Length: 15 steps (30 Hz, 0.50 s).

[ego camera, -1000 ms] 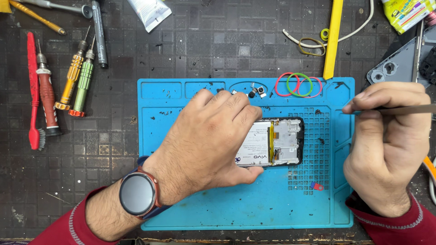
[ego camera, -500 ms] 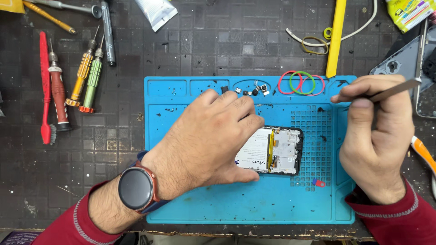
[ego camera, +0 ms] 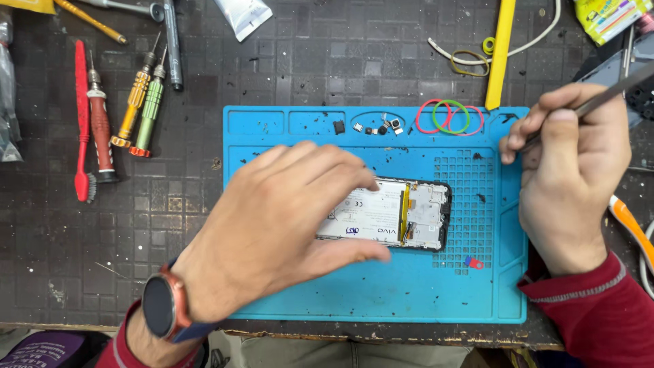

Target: The person repairs a disassembled smartphone on a blue silicone mat. They pry at the phone's edge with a metal pry bar, work around the battery, unscrew screws with a screwdriver, and use tweezers to manipulate small components on the exposed circuit board.

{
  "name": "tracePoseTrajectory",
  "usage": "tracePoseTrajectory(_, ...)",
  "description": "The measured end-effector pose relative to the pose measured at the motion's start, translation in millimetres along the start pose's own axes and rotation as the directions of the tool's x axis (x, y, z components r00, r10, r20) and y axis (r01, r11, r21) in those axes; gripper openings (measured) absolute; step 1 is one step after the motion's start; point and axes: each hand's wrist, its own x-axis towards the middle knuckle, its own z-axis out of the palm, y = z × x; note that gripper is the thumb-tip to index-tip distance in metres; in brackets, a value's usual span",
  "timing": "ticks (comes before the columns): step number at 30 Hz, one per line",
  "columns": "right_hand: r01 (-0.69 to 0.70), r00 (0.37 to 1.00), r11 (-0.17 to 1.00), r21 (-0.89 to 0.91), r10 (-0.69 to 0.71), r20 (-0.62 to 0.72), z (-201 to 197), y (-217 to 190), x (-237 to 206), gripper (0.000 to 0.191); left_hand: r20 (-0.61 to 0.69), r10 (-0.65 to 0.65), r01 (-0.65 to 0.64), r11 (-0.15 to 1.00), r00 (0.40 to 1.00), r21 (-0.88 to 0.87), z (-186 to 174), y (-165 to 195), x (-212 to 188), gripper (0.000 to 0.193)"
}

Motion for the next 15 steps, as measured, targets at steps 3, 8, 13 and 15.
tracePoseTrajectory(3,-0.098,0.994,0.988,0.119,0.104,-0.044,-7,5,6,0.006,-0.102,-0.076,0.077,0.997,0.992,0.005,8,13,-25,0.029)
tracePoseTrajectory(8,-0.101,0.993,0.974,0.205,0.111,-0.041,-9,5,11,0.011,-0.159,-0.013,-0.032,0.959,0.987,-0.282,56,51,-59,0.014)
tracePoseTrajectory(13,-0.203,0.973,0.955,0.214,0.222,-0.068,-3,1,17,0.010,0.155,0.121,0.022,0.714,0.981,-0.699,158,102,-55,0.008)
tracePoseTrajectory(15,-0.215,0.973,0.967,0.136,0.223,-0.050,0,-1,21,0.010,0.205,0.109,0.069,0.708,0.973,-0.702,177,103,-60,0.008)
